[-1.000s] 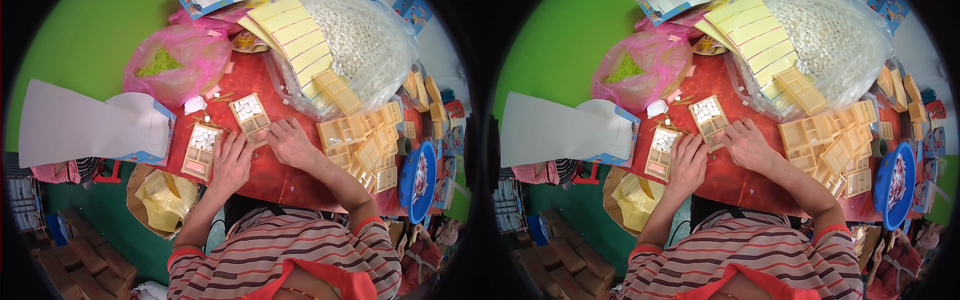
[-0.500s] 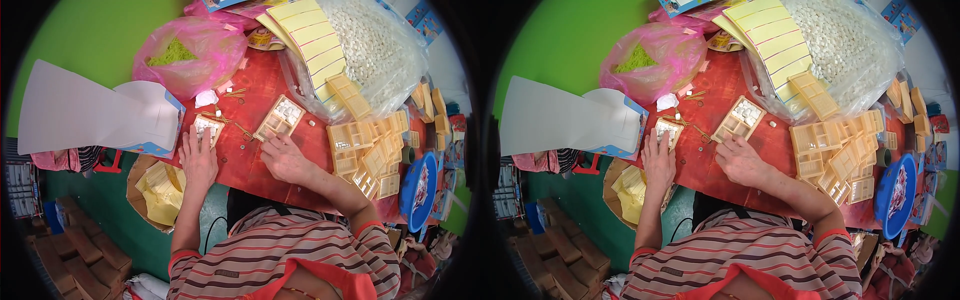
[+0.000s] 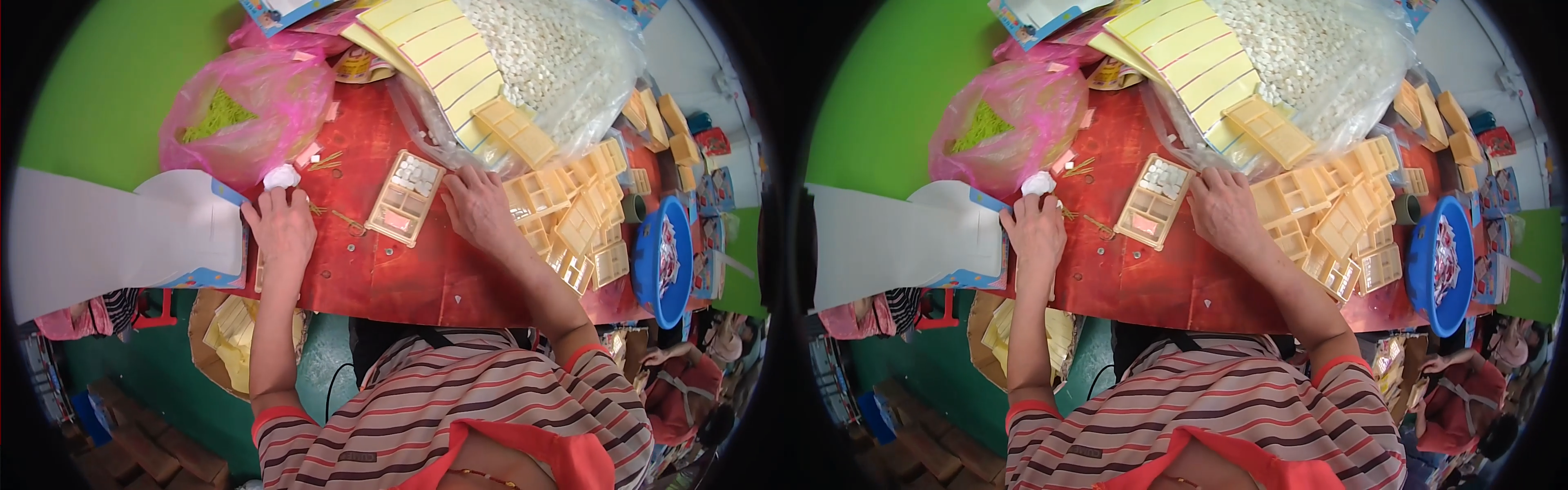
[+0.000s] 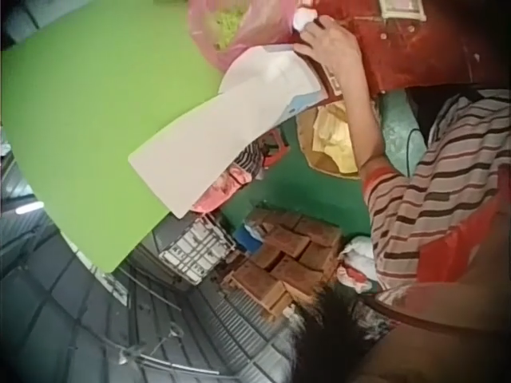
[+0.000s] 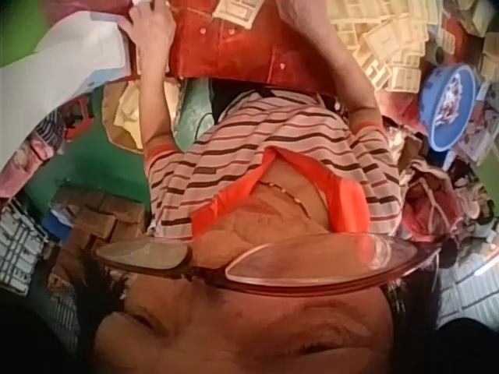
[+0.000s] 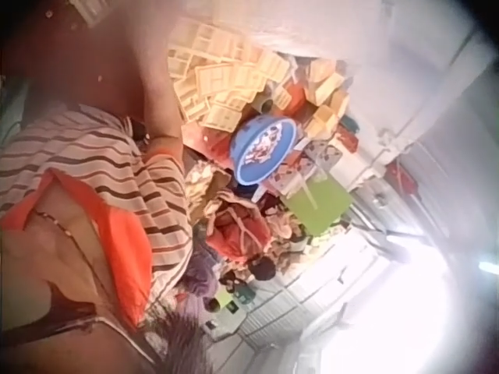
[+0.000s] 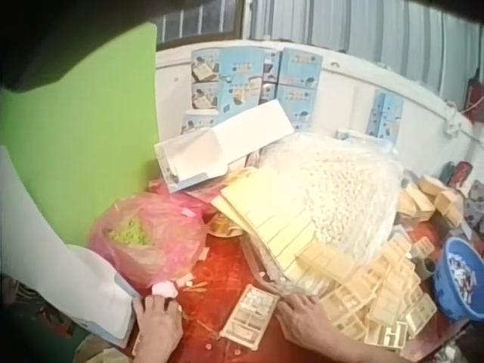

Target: Packaging small toy components into multi-compartment plastic trays and sealing them with labels.

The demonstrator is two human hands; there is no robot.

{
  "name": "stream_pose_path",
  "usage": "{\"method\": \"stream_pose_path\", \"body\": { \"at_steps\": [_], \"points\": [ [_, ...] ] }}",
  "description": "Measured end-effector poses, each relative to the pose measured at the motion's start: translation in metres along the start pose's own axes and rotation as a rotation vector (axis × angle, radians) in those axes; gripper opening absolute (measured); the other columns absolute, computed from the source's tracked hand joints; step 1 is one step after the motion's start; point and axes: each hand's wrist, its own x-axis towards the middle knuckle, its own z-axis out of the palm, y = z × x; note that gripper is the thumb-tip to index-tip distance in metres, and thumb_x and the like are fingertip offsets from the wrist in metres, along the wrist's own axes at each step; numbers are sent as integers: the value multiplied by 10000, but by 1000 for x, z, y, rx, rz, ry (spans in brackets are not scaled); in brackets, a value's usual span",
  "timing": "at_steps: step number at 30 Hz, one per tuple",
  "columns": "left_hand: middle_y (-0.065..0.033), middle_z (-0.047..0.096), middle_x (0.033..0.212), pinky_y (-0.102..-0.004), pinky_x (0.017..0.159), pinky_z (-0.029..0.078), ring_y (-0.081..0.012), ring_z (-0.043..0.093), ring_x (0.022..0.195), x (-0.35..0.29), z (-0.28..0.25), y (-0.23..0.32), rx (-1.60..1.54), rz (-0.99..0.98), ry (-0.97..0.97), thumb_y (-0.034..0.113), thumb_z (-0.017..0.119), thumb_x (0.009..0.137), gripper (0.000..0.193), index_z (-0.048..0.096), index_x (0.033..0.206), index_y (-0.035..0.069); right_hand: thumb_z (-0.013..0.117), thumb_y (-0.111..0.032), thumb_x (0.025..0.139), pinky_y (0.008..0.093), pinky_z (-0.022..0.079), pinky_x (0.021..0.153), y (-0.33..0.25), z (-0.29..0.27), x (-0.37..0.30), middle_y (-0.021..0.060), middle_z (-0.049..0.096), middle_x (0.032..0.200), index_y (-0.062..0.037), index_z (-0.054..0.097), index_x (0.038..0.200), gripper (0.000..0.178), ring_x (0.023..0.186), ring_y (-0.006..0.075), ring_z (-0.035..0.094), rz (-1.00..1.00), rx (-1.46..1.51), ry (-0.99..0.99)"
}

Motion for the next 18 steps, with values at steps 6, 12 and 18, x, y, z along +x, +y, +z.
{"method": "stream_pose_path", "body": {
  "at_steps": [6, 12, 18],
  "points": [
    [-83, 581, 952, -570, 983, 347, -278, 554, 998, 8, -17, 18, -176, 45, 181, 157, 641, 862, 82, 665, 918, 102, 577, -89, 817, 396, 428, 874, 19, 13, -14, 117, 550, 901, -48, 572, 874, 70, 927, 282, 579, -65, -124, 7],
    [-120, 616, 908, -450, 901, 416, -319, 592, 931, 4, -53, 89, -857, 113, 66, 96, 626, 882, 84, 639, 954, 55, 584, -66, 818, 401, 454, 846, 15, 17, -32, 124, 549, 912, -42, 576, 906, 91, 908, 294, 580, -12, 38, -4],
    [-132, 620, 942, -424, 795, 486, -324, 603, 920, 6, -45, 165, -858, 268, 39, 73, 617, 888, 118, 617, 999, 31, 649, -45, 852, 395, 493, 784, 14, -17, -58, 129, 597, 991, -42, 613, 1012, 164, 927, 321, 602, 117, 343, 156]
  ]
}}
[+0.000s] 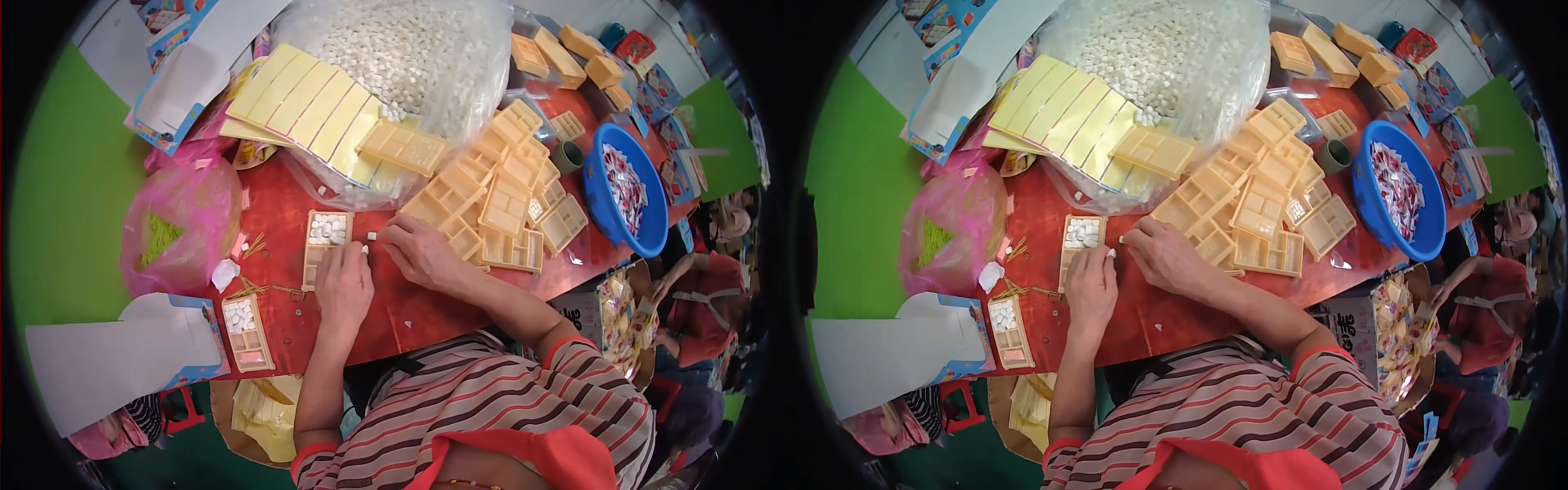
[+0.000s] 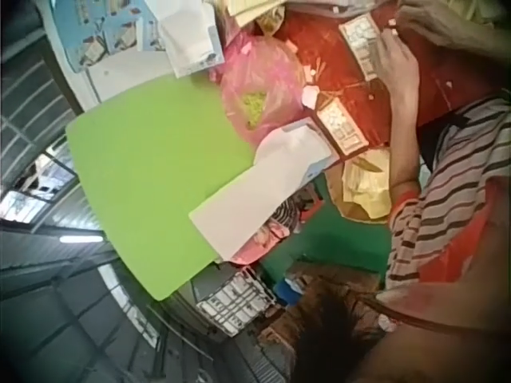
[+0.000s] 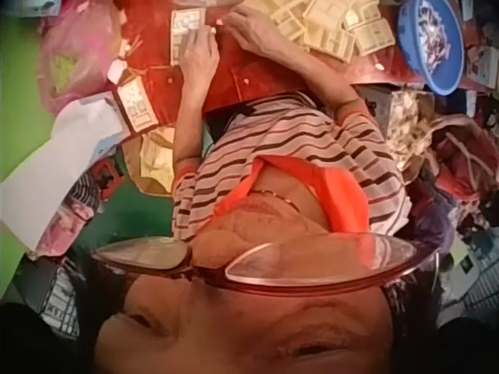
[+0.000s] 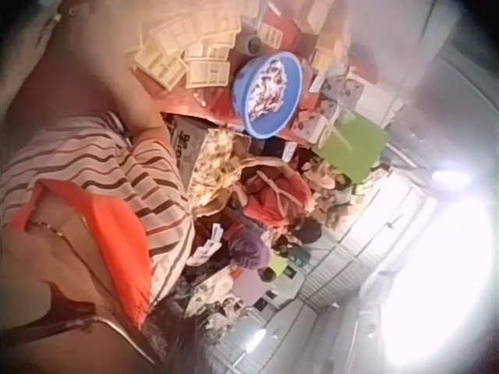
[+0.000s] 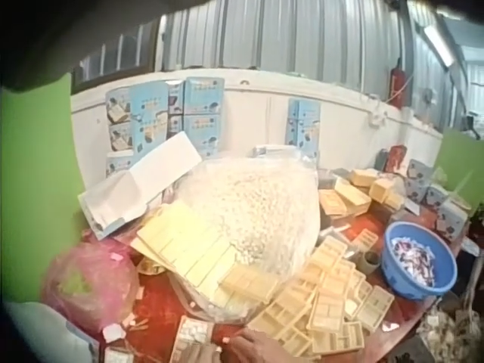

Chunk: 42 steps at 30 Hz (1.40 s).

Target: Packaging small toy components into multi-compartment plastic trays and sealing them with labels.

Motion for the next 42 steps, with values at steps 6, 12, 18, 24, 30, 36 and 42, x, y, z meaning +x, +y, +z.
{"method": "stream_pose_path", "body": {
  "at_steps": [6, 12, 18, 24, 30, 36, 42],
  "points": [
    [-97, 522, 927, -443, 743, 465, -292, 557, 890, 29, 39, 8, 275, 199, -131, 88, 644, 802, 173, 562, 954, 79, 670, -78, 845, 394, 481, 803, 10, -62, -29, 128, 598, 1015, -50, 618, 1040, 203, 947, 321, 611, 108, -110, 32],
    [-110, 518, 890, -444, 724, 465, -309, 565, 870, 41, 53, -1, 383, 328, -221, 80, 624, 832, 122, 546, 926, 80, 674, -111, 764, 417, 422, 896, 40, -85, -48, 110, 552, 1154, -80, 629, 1036, 278, 1079, 286, 548, 124, -533, 65],
    [-119, 512, 887, -443, 735, 492, -315, 574, 847, 47, 56, -11, 345, 414, -228, 37, 621, 814, 153, 529, 930, 76, 664, -138, 697, 424, 394, 942, 62, -72, -40, 97, 526, 1167, -91, 619, 947, 258, 1144, 251, 504, -9, -587, -108],
    [-160, 583, 932, -471, 711, 491, -380, 614, 869, 56, 37, 1, -259, 26, -82, -23, 556, 873, 170, 594, 1023, 49, 657, -134, 691, 421, 390, 954, 64, -76, -40, 95, 532, 1108, -69, 602, 877, 205, 1138, 246, 508, -105, -556, -110],
    [-162, 612, 1066, -375, 832, 495, -323, 621, 981, 59, 33, 39, -233, 123, -51, 16, 556, 925, 225, 618, 1141, 19, 642, -106, 694, 422, 392, 947, 36, -78, -29, 86, 549, 1046, -51, 600, 868, 187, 1059, 243, 539, -149, -490, -103],
    [-156, 443, 1438, -383, 1026, 403, -262, 471, 1291, 18, 31, 52, -843, -245, 328, 52, 535, 964, 506, 400, 1449, 4, 639, -102, 705, 392, 400, 908, 7, -86, -23, 78, 558, 964, -47, 600, 867, 176, 939, 239, 555, -106, -436, -15],
    [-144, 386, 1494, -390, 1097, 363, -229, 436, 1321, 14, 23, 84, -1747, -666, 207, 66, 460, 985, 651, 161, 1564, 66, 660, -130, 717, 376, 402, 819, -26, -63, -16, 78, 541, 889, -49, 602, 873, 185, 855, 236, 554, -116, -373, 23]
  ]
}}
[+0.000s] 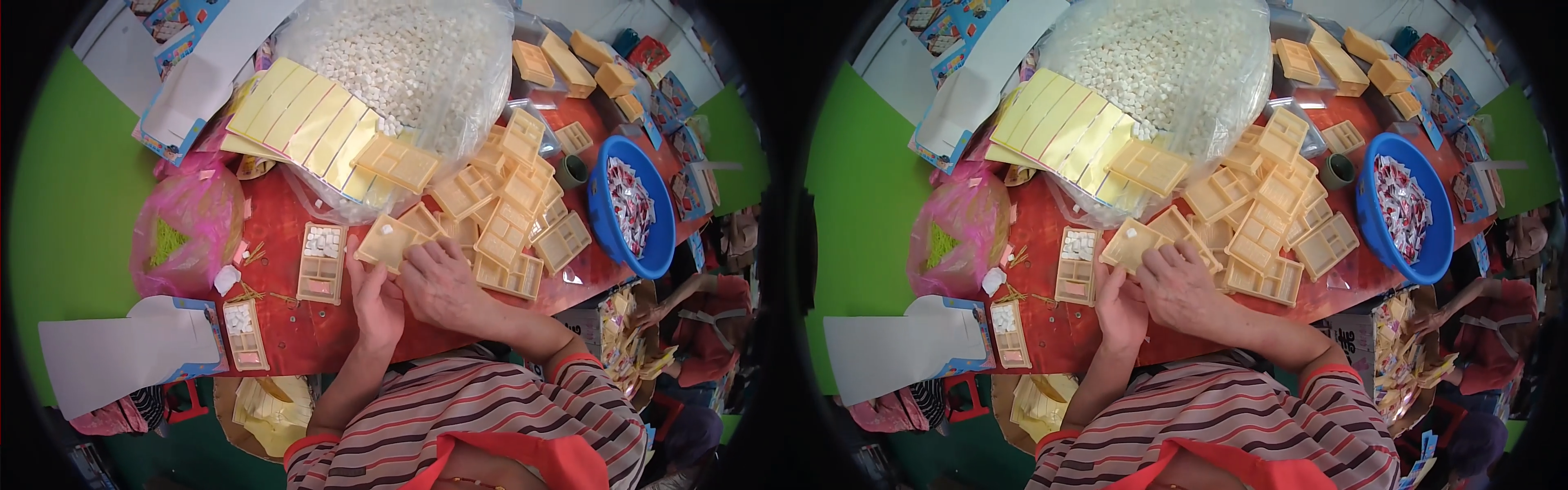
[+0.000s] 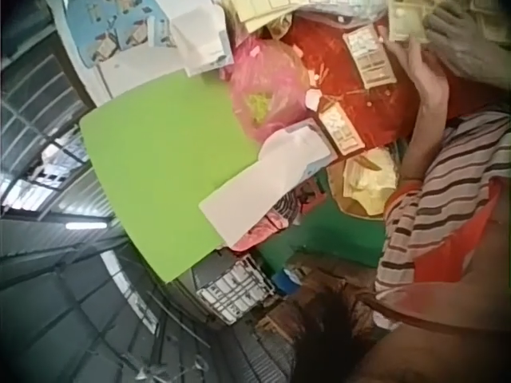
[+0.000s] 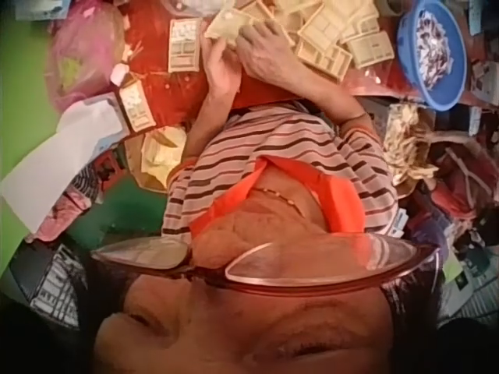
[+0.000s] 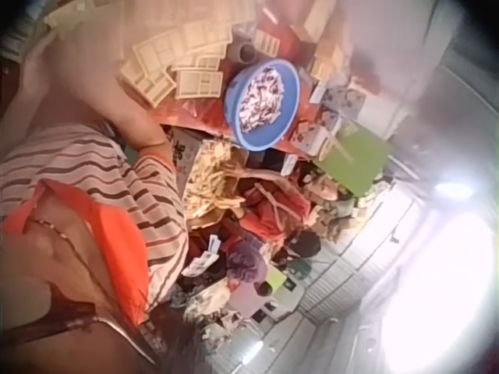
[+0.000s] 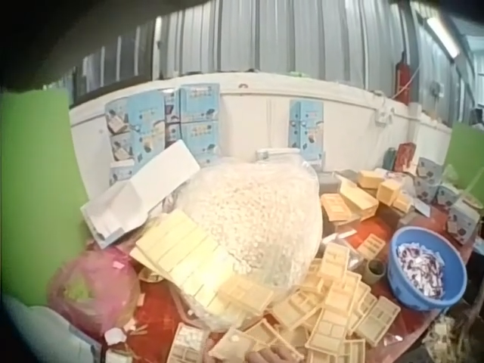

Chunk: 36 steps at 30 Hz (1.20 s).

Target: Packaging small toy components into multi-compartment plastic trays and sealing them with labels.

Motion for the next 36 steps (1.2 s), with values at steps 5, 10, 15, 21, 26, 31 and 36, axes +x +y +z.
{"method": "stream_pose_path", "body": {
  "at_steps": [5, 10, 15, 21, 26, 31, 36],
  "points": [
    [-133, 491, 1404, -389, 1054, 431, -228, 519, 1249, 19, -13, 8, 63, -40, 89, 20, 401, 972, 553, 293, 1509, 93, 695, -207, 797, 369, 402, 768, -9, 6, 18, 73, 523, 853, -65, 615, 917, 203, 823, 238, 554, -98, 126, -15],
    [-153, 506, 1382, -411, 1067, 449, -253, 556, 1235, 28, -32, 26, 4, -94, 58, -33, 444, 919, 605, 309, 1504, 46, 661, -142, 860, 407, 443, 784, 53, -4, 68, 110, 581, 929, -47, 636, 1001, 172, 886, 292, 592, 36, 215, 23],
    [-182, 498, 1396, -421, 1094, 434, -272, 547, 1256, -9, -61, 65, 135, -106, 137, -26, 450, 913, 607, 300, 1500, 13, 643, -101, 842, 405, 475, 776, 69, 0, 82, 125, 585, 923, -39, 630, 983, 154, 887, 310, 595, 32, 158, -45],
    [-177, 508, 1389, -409, 1090, 424, -266, 539, 1266, -44, -95, 79, 122, -95, 261, -37, 491, 897, 632, 323, 1501, 43, 607, -68, 784, 400, 503, 809, 29, 63, 54, 126, 552, 862, -28, 562, 850, 89, 891, 315, 601, -180, 158, -221],
    [-175, 543, 1342, -400, 1052, 461, -255, 581, 1209, -51, -99, 81, 92, -70, 276, -51, 496, 881, 646, 332, 1497, 50, 613, -102, 781, 407, 528, 798, 14, 99, 61, 166, 586, 943, -8, 588, 890, 146, 902, 323, 626, -175, 144, -343],
    [-177, 542, 1346, -404, 1058, 458, -260, 578, 1217, -50, -111, 84, 72, -54, 294, -54, 489, 878, 652, 332, 1501, 56, 617, -73, 752, 398, 543, 758, 10, 122, 69, 151, 615, 889, -5, 615, 869, 135, 867, 302, 649, -231, 24, -229],
    [-172, 551, 1347, -394, 1061, 462, -258, 581, 1225, -39, -117, 90, 46, -35, 274, -58, 486, 890, 636, 333, 1499, 41, 622, -86, 769, 422, 541, 758, 1, 95, 89, 150, 601, 866, -7, 603, 875, 133, 852, 302, 649, -116, 234, -280]
  ]
}}
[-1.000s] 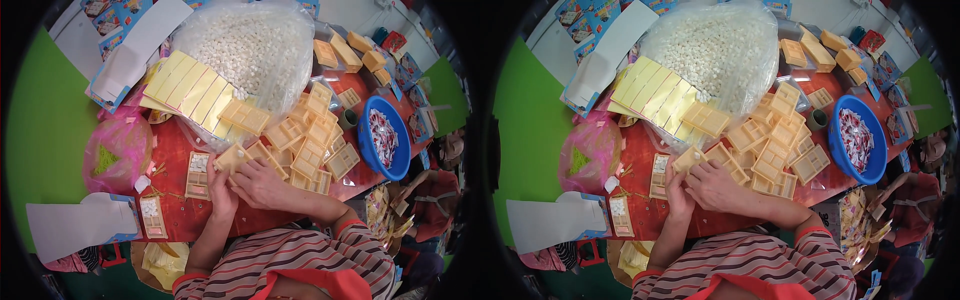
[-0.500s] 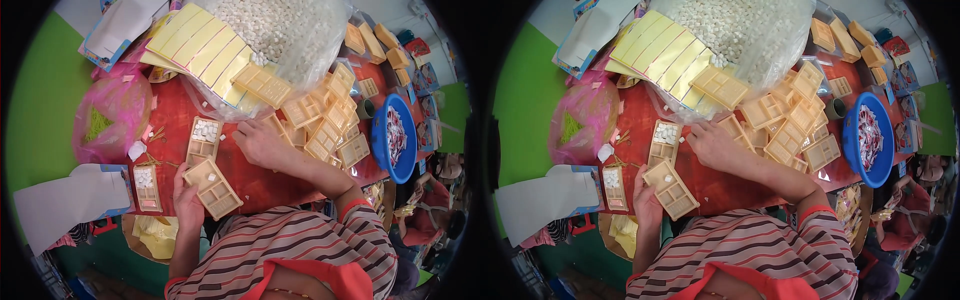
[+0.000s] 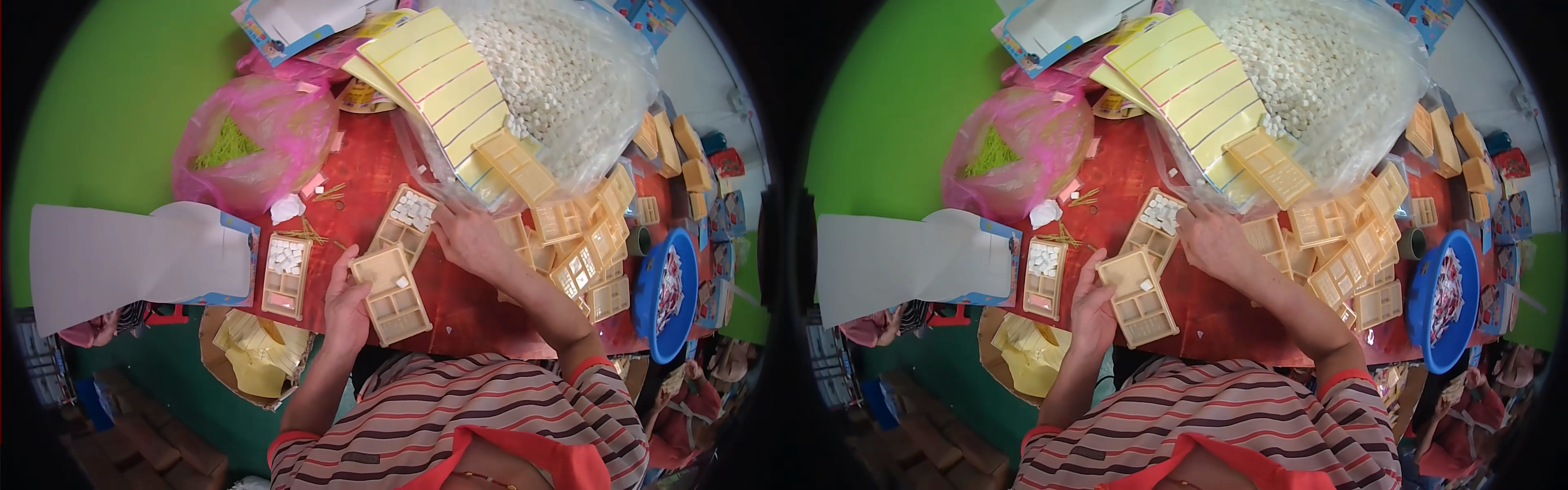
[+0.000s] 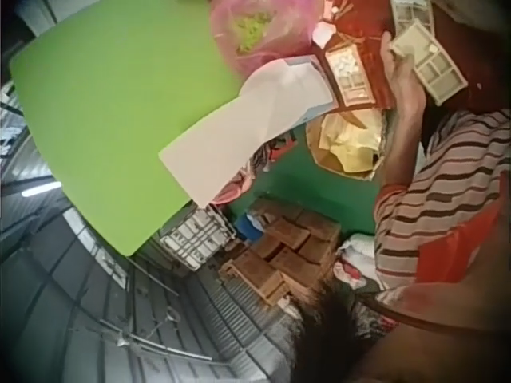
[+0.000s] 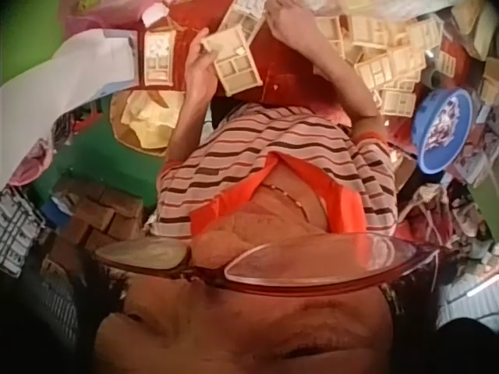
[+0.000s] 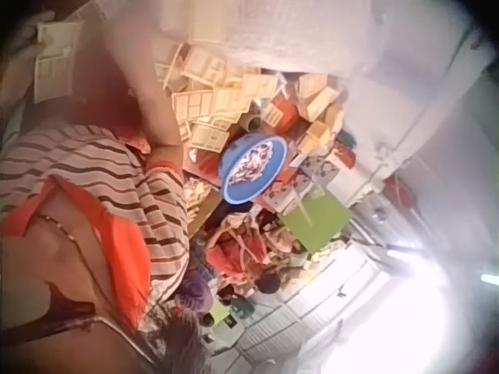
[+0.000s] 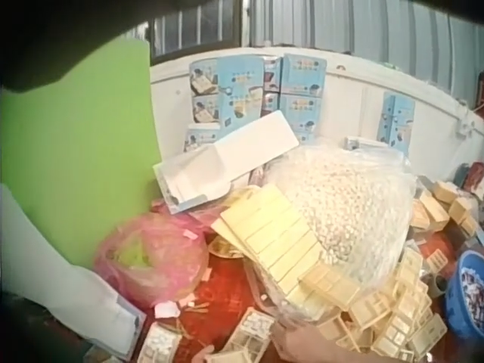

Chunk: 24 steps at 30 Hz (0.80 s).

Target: Packaging small toy components into multi-compartment plastic trays and sealing them with labels.

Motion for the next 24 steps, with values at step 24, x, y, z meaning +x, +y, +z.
{"method": "stream_pose_path", "body": {
  "at_steps": [24],
  "points": [
    [-190, 521, 1289, -407, 1035, 485, -278, 576, 1176, 198, 198, 16, 60, -94, -362, -77, 464, 806, 648, 339, 1440, -25, 683, -162, 756, 565, 477, 916, 206, -89, 104, 146, 486, 1354, -186, 527, 1308, 574, 1232, 382, 503, 471, -555, 81]
  ]
}}
